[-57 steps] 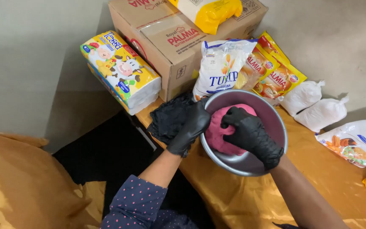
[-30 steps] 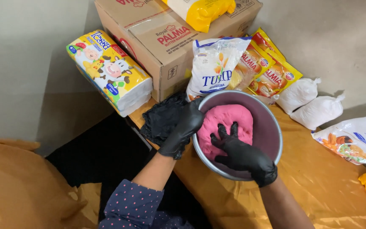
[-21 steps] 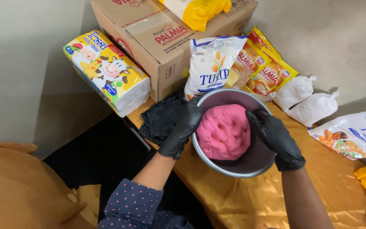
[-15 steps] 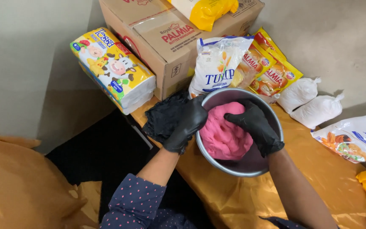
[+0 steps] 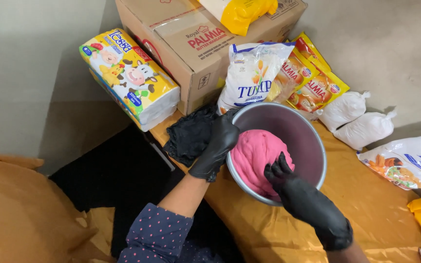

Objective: Kneading a ball of pink dough in a metal bowl by hand on a workspace filled with baking ingredients.

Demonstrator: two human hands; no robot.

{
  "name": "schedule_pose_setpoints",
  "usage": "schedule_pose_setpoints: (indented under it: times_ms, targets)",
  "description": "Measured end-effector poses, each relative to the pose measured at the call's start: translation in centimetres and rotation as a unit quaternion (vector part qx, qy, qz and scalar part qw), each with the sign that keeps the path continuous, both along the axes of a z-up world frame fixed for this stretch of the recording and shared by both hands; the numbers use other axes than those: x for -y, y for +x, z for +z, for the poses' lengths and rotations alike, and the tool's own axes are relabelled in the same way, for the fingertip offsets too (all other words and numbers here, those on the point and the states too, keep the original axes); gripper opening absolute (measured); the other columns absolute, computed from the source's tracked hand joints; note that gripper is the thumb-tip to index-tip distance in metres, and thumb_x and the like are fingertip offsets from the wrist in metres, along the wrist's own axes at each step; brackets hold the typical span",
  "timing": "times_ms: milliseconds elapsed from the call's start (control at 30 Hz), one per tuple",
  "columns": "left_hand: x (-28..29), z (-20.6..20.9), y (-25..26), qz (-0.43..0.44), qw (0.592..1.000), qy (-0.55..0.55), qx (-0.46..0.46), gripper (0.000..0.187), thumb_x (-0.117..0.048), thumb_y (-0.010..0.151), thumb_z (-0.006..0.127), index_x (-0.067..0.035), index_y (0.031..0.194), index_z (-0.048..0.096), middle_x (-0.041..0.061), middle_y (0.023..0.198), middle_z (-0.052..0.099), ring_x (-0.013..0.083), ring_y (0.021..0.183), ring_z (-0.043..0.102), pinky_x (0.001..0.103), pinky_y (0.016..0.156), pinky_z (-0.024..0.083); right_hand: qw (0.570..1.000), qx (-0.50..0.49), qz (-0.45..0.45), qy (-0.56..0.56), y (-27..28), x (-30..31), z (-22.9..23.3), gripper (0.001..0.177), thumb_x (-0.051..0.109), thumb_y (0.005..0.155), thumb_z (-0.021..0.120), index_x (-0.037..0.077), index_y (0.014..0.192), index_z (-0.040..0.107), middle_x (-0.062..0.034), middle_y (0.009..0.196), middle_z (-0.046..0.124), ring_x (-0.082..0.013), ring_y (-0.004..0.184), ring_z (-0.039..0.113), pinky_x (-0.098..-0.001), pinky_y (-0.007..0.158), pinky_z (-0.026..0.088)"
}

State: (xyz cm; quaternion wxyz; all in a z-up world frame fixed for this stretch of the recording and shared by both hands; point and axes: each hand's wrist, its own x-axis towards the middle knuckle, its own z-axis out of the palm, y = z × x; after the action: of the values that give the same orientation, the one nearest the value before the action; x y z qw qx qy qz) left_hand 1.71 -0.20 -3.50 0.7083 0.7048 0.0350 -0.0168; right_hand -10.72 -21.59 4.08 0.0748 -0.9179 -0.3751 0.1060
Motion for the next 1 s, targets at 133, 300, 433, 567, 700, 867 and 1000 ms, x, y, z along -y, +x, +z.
schedule_pose_setpoints:
  times_ms: [133, 300, 433, 567, 700, 867, 1000]
  targets:
    - [-0.7, 4.6, -2.0, -0.034, 0.992, 0.117, -0.016, 0.051, -0.009, 0.080, 0.055, -0.014, 0.129, 0.069, 0.016, 0.114, 0.075, 0.0360, 0.114, 0.069, 0.042, 0.100, 0.055, 0.996, -0.063, -0.067, 0.001, 6.3, -0.5, -2.2, 0.047, 0.000, 0.080, 0.052, 0.003, 0.126, 0.060, -0.0193, 0.122, 0.063, -0.0347, 0.124, 0.048, -0.0457, 0.099, 0.043]
    - [-1.8, 6.4, -3.1, -0.059, 0.998, 0.015, 0.033, 0.054, -0.012, 0.075, 0.056, -0.011, 0.127, 0.070, 0.016, 0.110, 0.076, 0.0342, 0.109, 0.072, 0.039, 0.095, 0.058, 0.923, -0.261, -0.282, -0.008, 13.0, 2.6, -4.7, 0.041, 0.027, 0.082, 0.072, 0.009, 0.118, 0.079, -0.0179, 0.098, 0.081, -0.0220, 0.055, 0.076, -0.0309, 0.051, 0.065]
    - [-1.2, 3.6, -1.8, -0.040, 0.998, -0.031, 0.037, 0.047, -0.013, 0.080, 0.056, -0.004, 0.125, 0.069, 0.021, 0.107, 0.075, 0.0357, 0.105, 0.072, 0.041, 0.094, 0.057, 0.908, -0.181, -0.369, -0.077, 9.3, -2.3, 4.6, 0.044, 0.063, 0.078, 0.075, 0.042, 0.117, 0.080, -0.0007, 0.127, 0.077, -0.0238, 0.109, 0.076, -0.0406, 0.096, 0.057]
    - [-0.7, 3.5, -1.8, -0.008, 0.998, 0.031, -0.055, 0.044, -0.031, 0.082, 0.065, -0.010, 0.119, 0.074, 0.017, 0.104, 0.078, 0.0350, 0.111, 0.071, 0.041, 0.101, 0.054, 0.954, -0.047, -0.286, -0.076, 7.7, -6.9, 5.5, 0.102, 0.079, 0.062, 0.079, 0.025, 0.144, 0.053, -0.0130, 0.144, 0.058, -0.0408, 0.134, 0.054, -0.0578, 0.105, 0.050]
    - [-0.5, 3.7, -1.2, 0.014, 0.998, -0.012, -0.067, 0.040, -0.043, 0.088, 0.067, -0.012, 0.112, 0.077, 0.008, 0.077, 0.079, 0.0238, 0.096, 0.076, 0.031, 0.098, 0.056, 0.976, 0.047, -0.149, -0.153, 9.8, -7.4, -2.2, 0.125, 0.088, 0.049, 0.080, 0.022, 0.151, 0.048, -0.0238, 0.148, 0.044, -0.0534, 0.140, 0.039, -0.0728, 0.097, 0.045]
    - [0.3, -2.8, 1.9, -0.007, 0.988, 0.151, -0.014, 0.043, -0.028, 0.080, 0.067, -0.022, 0.122, 0.074, 0.009, 0.092, 0.079, 0.0288, 0.102, 0.074, 0.034, 0.089, 0.060, 0.960, 0.233, -0.152, -0.010, 10.1, -4.3, -6.3, 0.100, 0.090, 0.050, 0.067, 0.025, 0.126, 0.059, -0.0068, 0.097, 0.062, -0.0335, 0.099, 0.068, -0.0459, 0.086, 0.055]
    - [-0.9, 4.9, -2.5, -0.017, 0.991, 0.128, -0.022, 0.051, -0.005, 0.082, 0.059, -0.005, 0.132, 0.068, 0.025, 0.111, 0.075, 0.0442, 0.115, 0.066, 0.042, 0.101, 0.054, 0.953, 0.035, -0.240, 0.180, 11.6, -1.1, -4.6, 0.047, 0.044, 0.058, 0.090, 0.030, 0.100, 0.074, -0.0022, 0.098, 0.074, -0.0310, 0.102, 0.072, -0.0425, 0.092, 0.056]
